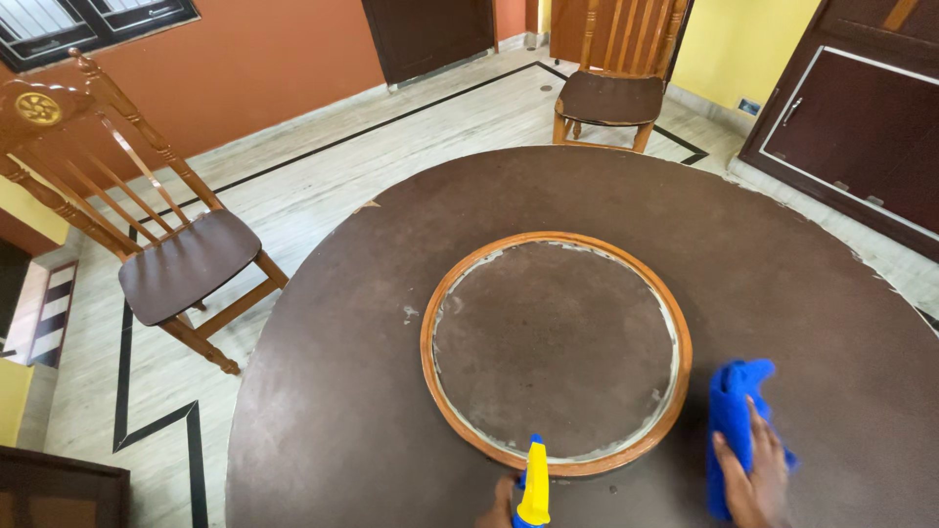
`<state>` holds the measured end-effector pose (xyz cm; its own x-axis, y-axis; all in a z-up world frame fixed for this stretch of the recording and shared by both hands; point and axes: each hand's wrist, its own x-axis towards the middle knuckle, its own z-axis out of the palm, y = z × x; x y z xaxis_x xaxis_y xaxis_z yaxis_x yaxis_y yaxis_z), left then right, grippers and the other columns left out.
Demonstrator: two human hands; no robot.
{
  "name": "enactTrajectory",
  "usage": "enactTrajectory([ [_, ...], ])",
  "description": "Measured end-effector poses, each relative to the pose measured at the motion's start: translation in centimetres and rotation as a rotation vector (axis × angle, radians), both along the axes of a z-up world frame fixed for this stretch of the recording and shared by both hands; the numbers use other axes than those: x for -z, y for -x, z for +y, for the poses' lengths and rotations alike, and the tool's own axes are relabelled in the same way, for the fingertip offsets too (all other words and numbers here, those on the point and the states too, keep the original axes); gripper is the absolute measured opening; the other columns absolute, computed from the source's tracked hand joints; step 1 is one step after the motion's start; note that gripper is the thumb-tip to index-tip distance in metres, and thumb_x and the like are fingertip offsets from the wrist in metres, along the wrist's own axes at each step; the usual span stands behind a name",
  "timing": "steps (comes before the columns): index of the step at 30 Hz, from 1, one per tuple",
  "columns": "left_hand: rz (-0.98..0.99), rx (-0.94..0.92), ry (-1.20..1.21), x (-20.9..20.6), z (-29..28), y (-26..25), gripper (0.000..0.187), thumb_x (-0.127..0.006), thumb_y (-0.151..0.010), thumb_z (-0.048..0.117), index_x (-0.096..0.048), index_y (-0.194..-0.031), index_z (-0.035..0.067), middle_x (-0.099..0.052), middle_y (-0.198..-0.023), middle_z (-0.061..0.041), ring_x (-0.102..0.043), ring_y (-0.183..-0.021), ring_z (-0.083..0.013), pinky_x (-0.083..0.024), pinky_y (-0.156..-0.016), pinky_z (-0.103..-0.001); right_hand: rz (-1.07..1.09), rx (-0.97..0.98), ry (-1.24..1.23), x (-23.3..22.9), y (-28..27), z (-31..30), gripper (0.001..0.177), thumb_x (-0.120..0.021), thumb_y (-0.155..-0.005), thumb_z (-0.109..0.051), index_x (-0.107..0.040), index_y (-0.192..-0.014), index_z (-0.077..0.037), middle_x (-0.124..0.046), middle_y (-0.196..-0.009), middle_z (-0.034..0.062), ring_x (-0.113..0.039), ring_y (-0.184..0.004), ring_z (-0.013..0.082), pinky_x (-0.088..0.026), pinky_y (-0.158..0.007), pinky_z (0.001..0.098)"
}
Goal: The person cleans a table by spraying a cleaning solution from a bottle onto the surface and wiping it with a blue cloth.
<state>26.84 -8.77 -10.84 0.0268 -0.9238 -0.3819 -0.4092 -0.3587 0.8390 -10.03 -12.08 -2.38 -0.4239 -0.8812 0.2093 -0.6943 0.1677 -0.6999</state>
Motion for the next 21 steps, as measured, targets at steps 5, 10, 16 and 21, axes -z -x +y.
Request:
enactTrajectory([
  [5,0.04,0.021,-0.031,0.5,0.0,1.6,0.1,-0.084,-0.055,0.016,-0.044,-0.147,0.01,-0.073,-0.117,-0.011,-0.078,-0.098,-0.0237,-0.058,-0.094,-0.034,-0.175,-0.14,0.043,-2.8,-5.5,-3.2,0.07,-0.056,-0.097,-0.04,-0.041,-0.154,-0.001,-0.045,-0.145,0.0295,-0.041,-0.138,0.0426,-0.031,-0.115,0.052],
  [10,0.099,0.036,-0.048,0.2,-1.9,3.4,0.101,-0.084,-0.056,0.014,-0.044,-0.148,0.01,-0.072,-0.12,-0.011,-0.078,-0.097,-0.0242,-0.058,-0.094,-0.034,-0.294,-0.25,0.18,-2.7,-8.4,-5.0,0.061,-0.054,-0.1,-0.035,-0.047,-0.147,0.003,-0.054,-0.144,0.0235,-0.046,-0.138,0.0354,-0.032,-0.116,0.0465],
  [16,0.143,0.04,-0.052,-0.5,-4.2,4.5,0.102,-0.083,-0.056,0.012,-0.043,-0.15,0.009,-0.07,-0.123,-0.012,-0.077,-0.096,-0.0248,-0.058,-0.093,-0.034,-0.315,-0.253,0.098,-2.0,-8.4,-5.1,0.059,-0.055,-0.099,-0.034,-0.049,-0.146,0.001,-0.058,-0.142,0.0216,-0.051,-0.138,0.0334,-0.035,-0.117,0.043],
  [21,0.159,-0.014,-0.006,-0.6,-4.5,2.3,0.104,-0.083,-0.057,0.01,-0.042,-0.152,0.008,-0.069,-0.125,-0.012,-0.076,-0.094,-0.0253,-0.058,-0.093,-0.034,-0.184,-0.243,0.021,-2.2,-8.9,-4.9,0.066,-0.058,-0.095,-0.031,-0.041,-0.152,-0.001,-0.04,-0.154,0.0265,-0.028,-0.148,0.0394,-0.021,-0.118,0.0494],
])
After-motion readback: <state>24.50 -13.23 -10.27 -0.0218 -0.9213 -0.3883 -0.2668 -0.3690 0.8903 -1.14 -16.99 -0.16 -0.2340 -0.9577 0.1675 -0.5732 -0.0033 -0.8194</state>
